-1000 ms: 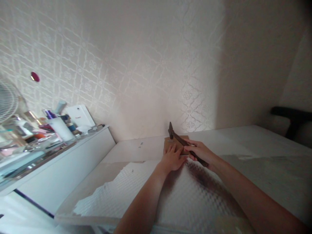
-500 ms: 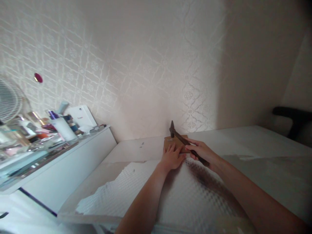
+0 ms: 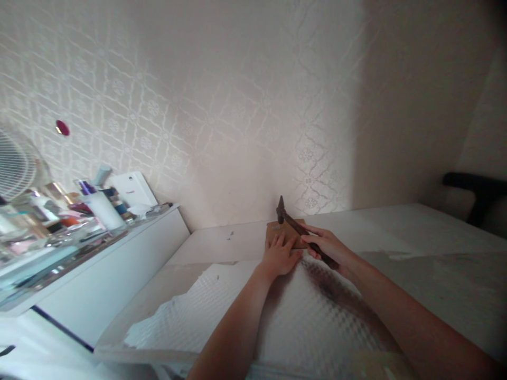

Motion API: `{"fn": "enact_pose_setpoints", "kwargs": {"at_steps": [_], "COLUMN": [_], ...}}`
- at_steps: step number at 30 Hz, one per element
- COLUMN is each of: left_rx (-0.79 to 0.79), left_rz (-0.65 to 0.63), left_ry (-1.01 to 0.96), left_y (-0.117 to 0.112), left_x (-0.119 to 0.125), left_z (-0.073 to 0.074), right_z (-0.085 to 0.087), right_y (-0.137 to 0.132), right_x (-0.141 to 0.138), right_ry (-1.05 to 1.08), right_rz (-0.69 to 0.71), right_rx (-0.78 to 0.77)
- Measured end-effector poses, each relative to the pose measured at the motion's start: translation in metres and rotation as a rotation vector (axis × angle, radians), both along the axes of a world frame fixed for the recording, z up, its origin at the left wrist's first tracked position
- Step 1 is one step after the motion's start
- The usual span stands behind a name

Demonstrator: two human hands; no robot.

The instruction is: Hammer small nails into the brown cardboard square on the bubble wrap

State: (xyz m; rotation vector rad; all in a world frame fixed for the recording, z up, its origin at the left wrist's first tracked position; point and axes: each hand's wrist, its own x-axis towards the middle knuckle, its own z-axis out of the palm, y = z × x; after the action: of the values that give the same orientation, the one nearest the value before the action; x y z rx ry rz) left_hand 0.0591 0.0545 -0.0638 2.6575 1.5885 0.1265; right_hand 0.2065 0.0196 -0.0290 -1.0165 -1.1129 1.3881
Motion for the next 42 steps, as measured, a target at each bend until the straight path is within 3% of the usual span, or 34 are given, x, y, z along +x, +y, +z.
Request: {"fn": "enact_pose_setpoints", "kwargs": {"at_steps": [16, 42], "left_rx": [-0.012, 0.001], "left_rz": [-0.006, -0.004], "left_ry": [-0.028, 0.005], "left_y": [0.0004, 0.0033], "left_x": [-0.0005, -0.0014], "left_z": [0.0004, -0.0038], "right_z": [-0.0079, -0.0066], "right_y": [0.0043, 0.0053], "right_x": [0.0004, 0.0043], "right_ry": [0.022, 0.047], "right_rz": [0.03, 0.005], "right_rx": [0.004, -0.025]}}
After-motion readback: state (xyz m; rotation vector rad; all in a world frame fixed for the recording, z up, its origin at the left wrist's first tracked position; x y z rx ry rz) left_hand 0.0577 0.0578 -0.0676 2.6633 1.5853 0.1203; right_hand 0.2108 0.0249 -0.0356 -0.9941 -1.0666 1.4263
